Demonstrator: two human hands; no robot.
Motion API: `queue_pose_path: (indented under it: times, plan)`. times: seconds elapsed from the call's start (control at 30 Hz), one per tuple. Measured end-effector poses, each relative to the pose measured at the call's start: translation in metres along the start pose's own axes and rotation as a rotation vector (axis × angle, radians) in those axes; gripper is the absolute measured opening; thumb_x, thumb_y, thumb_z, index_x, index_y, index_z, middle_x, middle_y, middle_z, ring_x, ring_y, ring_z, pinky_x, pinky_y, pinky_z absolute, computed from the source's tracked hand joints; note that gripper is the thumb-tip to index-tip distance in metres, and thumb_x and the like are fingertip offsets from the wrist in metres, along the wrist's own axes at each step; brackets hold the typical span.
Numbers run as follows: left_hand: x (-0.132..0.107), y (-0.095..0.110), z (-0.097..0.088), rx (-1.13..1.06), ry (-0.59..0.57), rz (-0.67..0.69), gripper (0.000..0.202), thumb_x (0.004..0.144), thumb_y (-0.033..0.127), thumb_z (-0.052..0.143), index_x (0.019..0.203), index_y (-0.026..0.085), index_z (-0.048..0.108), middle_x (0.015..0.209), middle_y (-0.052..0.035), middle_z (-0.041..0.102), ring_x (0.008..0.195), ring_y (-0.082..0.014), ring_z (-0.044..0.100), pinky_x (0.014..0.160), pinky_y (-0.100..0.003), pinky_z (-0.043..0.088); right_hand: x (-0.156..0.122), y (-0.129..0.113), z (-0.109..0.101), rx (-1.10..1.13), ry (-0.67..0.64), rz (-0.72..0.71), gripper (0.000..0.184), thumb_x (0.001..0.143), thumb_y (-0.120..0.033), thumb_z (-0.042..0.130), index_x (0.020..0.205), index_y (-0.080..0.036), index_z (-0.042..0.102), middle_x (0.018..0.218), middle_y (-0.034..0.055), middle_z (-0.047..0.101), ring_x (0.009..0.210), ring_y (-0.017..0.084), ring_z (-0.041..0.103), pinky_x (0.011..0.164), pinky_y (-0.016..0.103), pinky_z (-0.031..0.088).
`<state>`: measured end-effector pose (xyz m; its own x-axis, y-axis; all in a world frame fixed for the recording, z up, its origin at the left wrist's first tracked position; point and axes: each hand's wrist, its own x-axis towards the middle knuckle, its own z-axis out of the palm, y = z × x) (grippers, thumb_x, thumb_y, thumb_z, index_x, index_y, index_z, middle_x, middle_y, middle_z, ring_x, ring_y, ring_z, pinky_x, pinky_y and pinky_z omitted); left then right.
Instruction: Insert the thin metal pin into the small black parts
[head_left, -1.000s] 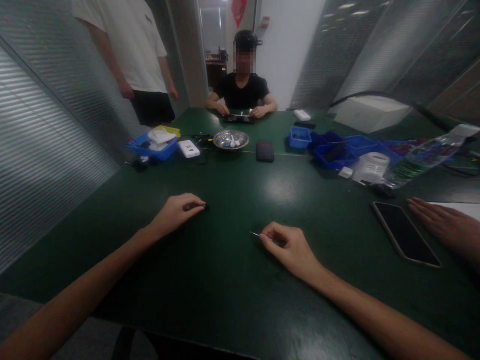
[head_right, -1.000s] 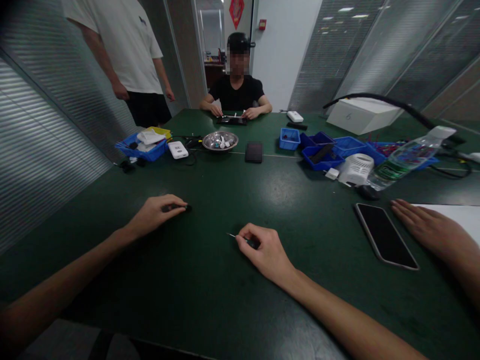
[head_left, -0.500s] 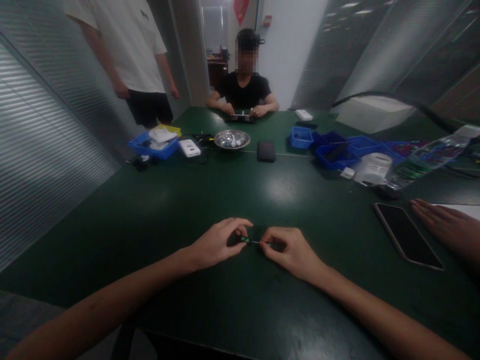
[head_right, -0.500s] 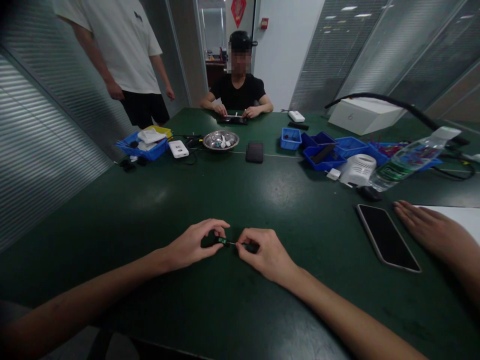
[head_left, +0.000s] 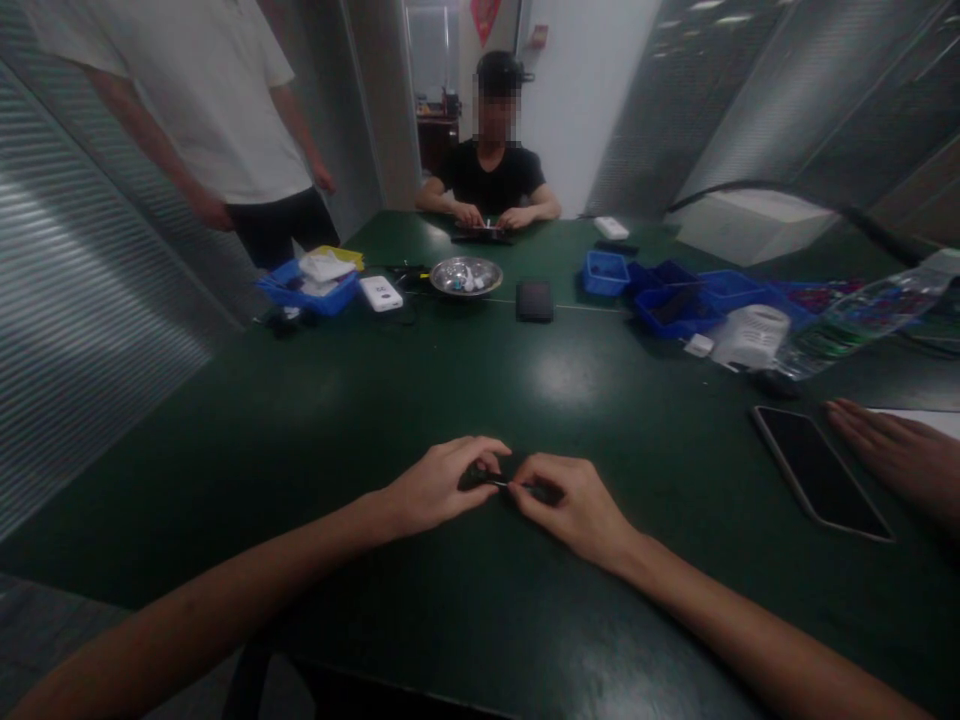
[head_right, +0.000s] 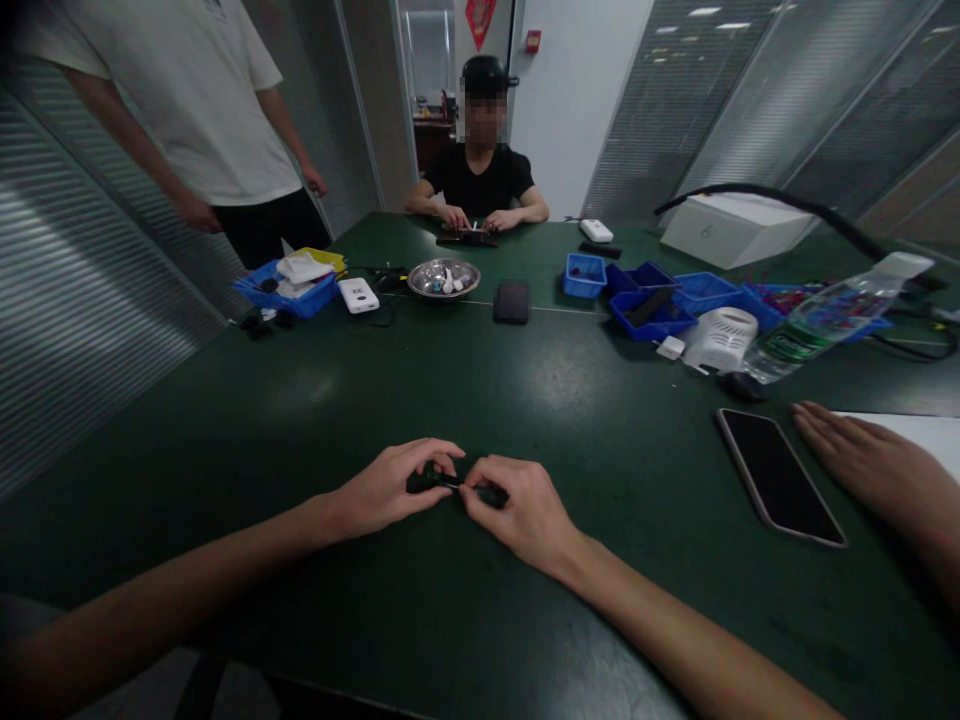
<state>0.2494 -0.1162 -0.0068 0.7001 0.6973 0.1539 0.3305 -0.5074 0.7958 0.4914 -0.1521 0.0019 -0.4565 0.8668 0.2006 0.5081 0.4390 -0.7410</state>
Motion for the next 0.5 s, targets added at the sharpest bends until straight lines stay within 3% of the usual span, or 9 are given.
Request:
queue_pose_path:
  times: [0.3, 0.4, 0.5]
  plan:
    - [-0.006, 0.006, -0.008, 0.048, -0.069, -0.015, 0.046, 0.098, 0.022, 0.063, 0.143, 0.028, 0.053, 0.121, -0.0068, 0.066, 0.114, -0.0206, 0.062, 0.101, -0.036, 0.049, -0.007, 0.004, -0.003, -0.001, 0.003, -0.047, 0.011, 0.096, -0.023, 0.062, 0.088, -0.019, 0.069, 0.080, 0.0002, 0.068, 0.069, 0.014, 0.063, 0.065, 0.025, 0.044]
    - [-0.016, -0.003, -0.021, 0.064, -0.103, -0.031, 0.047, 0.101, 0.021, 0.057, 0.146, 0.030, 0.050, 0.123, -0.0067, 0.065, 0.114, -0.0194, 0.062, 0.099, -0.035, 0.050, -0.008, 0.003, -0.007, -0.039, -0.057, -0.099, 0.008, 0.095, -0.021, 0.061, 0.092, -0.020, 0.069, 0.082, 0.0006, 0.069, 0.070, 0.013, 0.064, 0.066, 0.025, 0.045]
    - [-0.025, -0.024, -0.045, 0.129, -0.056, -0.070, 0.050, 0.101, 0.020, 0.055, 0.148, 0.032, 0.048, 0.124, -0.0053, 0.066, 0.112, -0.0189, 0.063, 0.098, -0.035, 0.050, -0.012, -0.012, -0.008, -0.031, -0.133, -0.168, 0.013, 0.095, -0.022, 0.062, 0.107, -0.020, 0.068, 0.088, 0.0013, 0.071, 0.069, 0.012, 0.065, 0.061, 0.024, 0.045]
